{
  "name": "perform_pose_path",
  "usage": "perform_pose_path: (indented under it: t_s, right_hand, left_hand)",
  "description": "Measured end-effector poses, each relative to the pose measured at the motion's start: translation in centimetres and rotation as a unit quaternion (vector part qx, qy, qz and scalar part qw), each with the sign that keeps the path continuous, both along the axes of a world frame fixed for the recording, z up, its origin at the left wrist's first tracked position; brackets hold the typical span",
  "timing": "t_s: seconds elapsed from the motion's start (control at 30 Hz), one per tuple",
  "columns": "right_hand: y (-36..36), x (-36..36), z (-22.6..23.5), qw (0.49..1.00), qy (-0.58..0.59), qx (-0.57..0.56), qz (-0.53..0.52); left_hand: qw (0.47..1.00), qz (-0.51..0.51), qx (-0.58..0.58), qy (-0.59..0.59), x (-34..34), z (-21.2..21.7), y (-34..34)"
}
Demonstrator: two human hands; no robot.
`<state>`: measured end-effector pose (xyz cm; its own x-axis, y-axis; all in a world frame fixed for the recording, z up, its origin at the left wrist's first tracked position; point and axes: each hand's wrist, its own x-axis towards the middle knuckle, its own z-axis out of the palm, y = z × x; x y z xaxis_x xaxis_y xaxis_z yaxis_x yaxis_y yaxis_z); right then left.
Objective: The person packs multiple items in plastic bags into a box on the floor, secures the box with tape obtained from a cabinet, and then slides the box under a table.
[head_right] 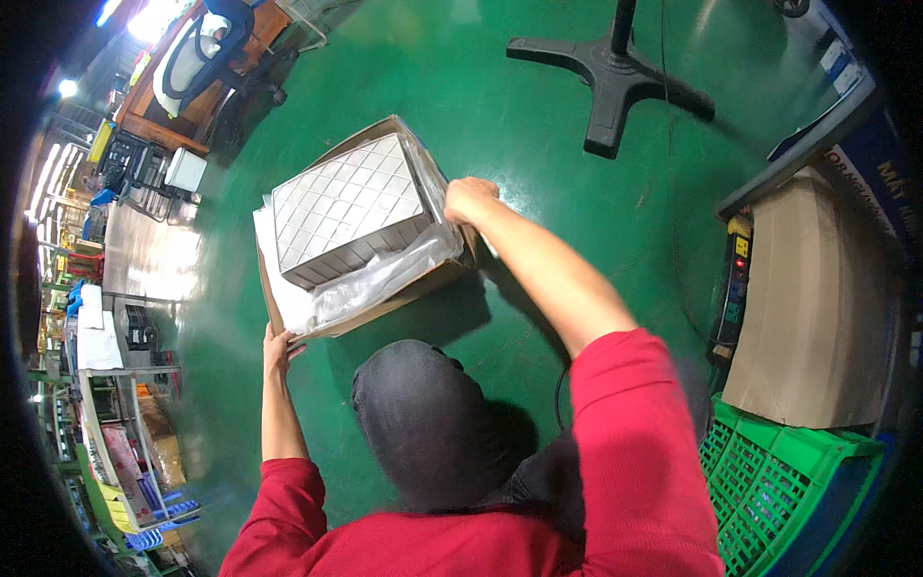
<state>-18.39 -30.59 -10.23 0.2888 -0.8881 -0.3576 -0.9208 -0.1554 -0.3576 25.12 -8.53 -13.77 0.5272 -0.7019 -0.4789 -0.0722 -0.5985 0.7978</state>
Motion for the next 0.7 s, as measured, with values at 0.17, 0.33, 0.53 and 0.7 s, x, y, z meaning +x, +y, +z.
perform_pose_path:
  t_s: [0.17, 0.33, 0.53, 0.7]
  right_hand:
    - [4.0, -5.4, 0.6, 0.997, -0.031, 0.065, -0.022]
    - [10.2, -15.5, 0.5, 0.985, -0.079, 0.138, -0.062]
    - [17.6, -26.1, 1.8, 0.968, -0.028, 0.162, -0.19]
    - [21.7, -32.6, 2.7, 0.934, 0.018, 0.178, -0.309]
  left_hand:
    - [0.996, -0.076, -0.037, -0.028, -1.1, -0.4, -0.4]
    - [0.984, -0.172, -0.032, -0.027, -7.7, 0.7, -2.1]
    - [0.947, -0.318, 0.014, 0.046, -18.4, 2.3, -5.9]
    - [0.873, -0.476, 0.034, 0.096, -25.1, 2.7, -8.8]
